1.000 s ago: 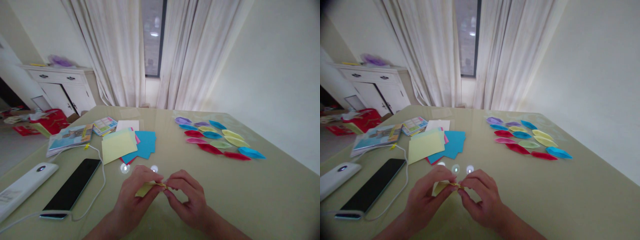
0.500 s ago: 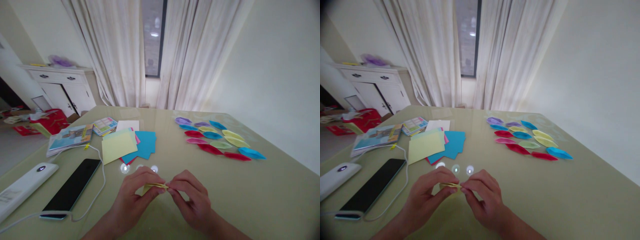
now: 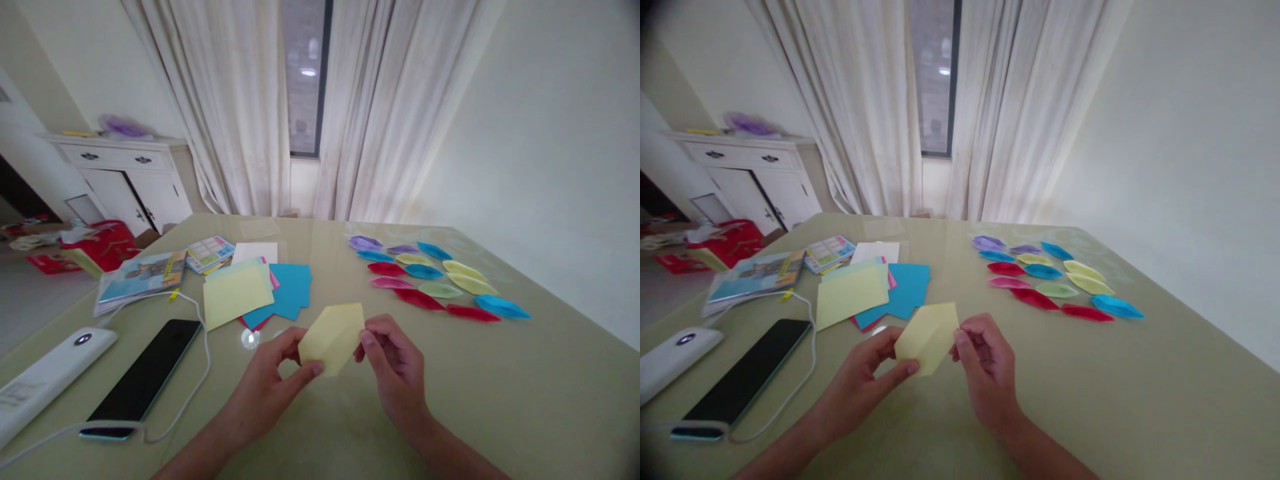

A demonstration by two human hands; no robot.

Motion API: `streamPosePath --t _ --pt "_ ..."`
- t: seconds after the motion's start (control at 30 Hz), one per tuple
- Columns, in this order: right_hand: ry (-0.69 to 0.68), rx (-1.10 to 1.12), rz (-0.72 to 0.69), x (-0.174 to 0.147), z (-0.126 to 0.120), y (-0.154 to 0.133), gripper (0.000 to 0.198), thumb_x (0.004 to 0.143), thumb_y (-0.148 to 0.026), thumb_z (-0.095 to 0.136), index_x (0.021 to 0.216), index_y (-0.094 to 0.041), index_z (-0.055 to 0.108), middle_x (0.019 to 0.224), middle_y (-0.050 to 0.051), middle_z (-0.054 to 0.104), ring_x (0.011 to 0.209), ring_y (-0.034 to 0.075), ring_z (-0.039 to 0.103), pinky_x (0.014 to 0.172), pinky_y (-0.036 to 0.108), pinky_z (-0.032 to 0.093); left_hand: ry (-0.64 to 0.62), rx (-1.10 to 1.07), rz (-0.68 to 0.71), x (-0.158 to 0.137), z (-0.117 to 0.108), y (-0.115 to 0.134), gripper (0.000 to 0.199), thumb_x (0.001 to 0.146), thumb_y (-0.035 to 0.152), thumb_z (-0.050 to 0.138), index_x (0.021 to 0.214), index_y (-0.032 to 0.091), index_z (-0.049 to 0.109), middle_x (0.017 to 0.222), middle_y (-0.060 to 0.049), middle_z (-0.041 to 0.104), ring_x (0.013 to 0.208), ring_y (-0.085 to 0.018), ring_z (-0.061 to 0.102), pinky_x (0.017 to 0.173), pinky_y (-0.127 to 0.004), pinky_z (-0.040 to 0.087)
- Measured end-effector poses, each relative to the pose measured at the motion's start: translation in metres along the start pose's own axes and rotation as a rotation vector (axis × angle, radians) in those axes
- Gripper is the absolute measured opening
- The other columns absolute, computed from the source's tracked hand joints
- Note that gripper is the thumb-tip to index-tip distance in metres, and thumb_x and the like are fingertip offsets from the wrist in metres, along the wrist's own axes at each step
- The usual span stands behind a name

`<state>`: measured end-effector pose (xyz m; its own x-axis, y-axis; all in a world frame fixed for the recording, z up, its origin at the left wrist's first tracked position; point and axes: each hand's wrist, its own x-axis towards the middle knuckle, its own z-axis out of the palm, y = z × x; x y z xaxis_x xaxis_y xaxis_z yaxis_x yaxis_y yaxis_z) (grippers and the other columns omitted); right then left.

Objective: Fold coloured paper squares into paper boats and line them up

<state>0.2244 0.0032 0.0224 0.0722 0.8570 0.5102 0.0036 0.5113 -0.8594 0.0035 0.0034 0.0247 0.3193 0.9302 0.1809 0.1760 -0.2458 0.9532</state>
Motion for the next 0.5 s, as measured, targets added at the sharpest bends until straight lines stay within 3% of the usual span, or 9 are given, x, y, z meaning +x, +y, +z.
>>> streamPosePath --t 0.2,0.37,0.5 --pt "-0.023 0.106 0.328 0.012 -0.005 0.022 0.031 0.095 -0.046 0.078 0.083 -0.018 0.071 0.066 -0.003 0.060 0.054 0.011 0.052 0.051 0.022 0.044 -0.007 -0.140 -0.098 0.008 -0.002 -0.012 0.028 0.091 0.044 0.080 0.103 0.019 0.077 0.094 -0.007 0.080 0.083 -0.023 0.074 0.075 -0.031 0.057" --pt "-0.023 0.126 0.385 0.014 -0.007 0.030 0.040 0.086 -0.051 0.084 0.071 -0.018 0.066 0.060 -0.003 0.058 0.054 0.011 0.050 0.051 0.022 0.042 0.209 -0.231 -0.103 0.015 -0.007 -0.024 0.037 0.089 0.056 0.078 0.094 0.019 0.078 0.089 -0.005 0.079 0.082 -0.022 0.072 0.075 -0.030 0.057" --pt "-0.102 0.101 0.435 0.016 -0.006 0.029 0.044 0.086 -0.052 0.084 0.066 -0.016 0.071 0.061 0.001 0.063 0.052 0.012 0.052 0.050 0.024 0.042 0.264 -0.233 -0.135 0.019 -0.011 -0.030 0.044 0.085 0.061 0.080 0.101 0.019 0.079 0.087 -0.005 0.079 0.076 -0.021 0.070 0.071 -0.030 0.056"
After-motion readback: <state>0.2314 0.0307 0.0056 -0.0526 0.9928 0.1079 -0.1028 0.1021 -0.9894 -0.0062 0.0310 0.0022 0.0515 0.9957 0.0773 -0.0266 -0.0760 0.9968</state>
